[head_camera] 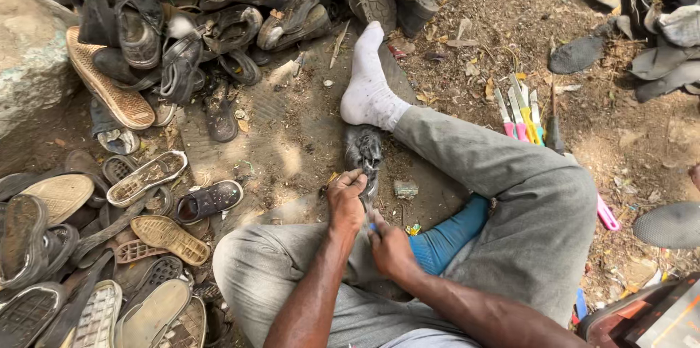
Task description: The person uses a knife to trim and prepare a shoe sole, and uses a screwdriver to pry and work on different parts of a shoe while sitting on the ground.
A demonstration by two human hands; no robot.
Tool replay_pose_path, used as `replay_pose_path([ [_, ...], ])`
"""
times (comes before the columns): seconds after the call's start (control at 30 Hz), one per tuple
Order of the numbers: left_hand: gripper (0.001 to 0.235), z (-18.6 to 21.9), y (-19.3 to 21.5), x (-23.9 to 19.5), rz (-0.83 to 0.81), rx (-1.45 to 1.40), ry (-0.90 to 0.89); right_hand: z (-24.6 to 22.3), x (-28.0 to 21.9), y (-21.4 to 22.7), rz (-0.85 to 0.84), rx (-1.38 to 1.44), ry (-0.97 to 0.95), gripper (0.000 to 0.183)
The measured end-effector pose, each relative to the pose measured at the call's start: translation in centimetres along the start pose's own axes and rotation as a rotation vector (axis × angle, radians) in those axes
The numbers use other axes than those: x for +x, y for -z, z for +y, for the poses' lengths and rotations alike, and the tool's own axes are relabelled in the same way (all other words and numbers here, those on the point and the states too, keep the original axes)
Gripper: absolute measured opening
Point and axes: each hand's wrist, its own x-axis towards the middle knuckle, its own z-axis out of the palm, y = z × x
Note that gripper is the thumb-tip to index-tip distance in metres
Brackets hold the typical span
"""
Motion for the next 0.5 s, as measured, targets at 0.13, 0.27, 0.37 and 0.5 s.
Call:
replay_pose_path([
  [0.13,0.024,0.4,0.5,-0.2,-0.07,-0.258,0.072,0.7,3.3,-1.8,0.002,0.048,-0.236,0.029],
  [0.27,0.029,1.0,0.5,-0.5,-0.247,-0.481,0.096,0.6,-1.8,-2.2,0.035,-0.064,-0.237,0.031],
  [0.37,0.025,1.0,0.2,0.1,-0.214,-0.45,0.115,1.0,-1.0,-1.7,0.027,0.022,-0.292,0.037],
  [0.5,0.024,5.0,0.4,-1.2,-0.312,-0.273,0.121,-0.2,-0.4,-1.5,-0.002,0.094,-0.259,0.036],
])
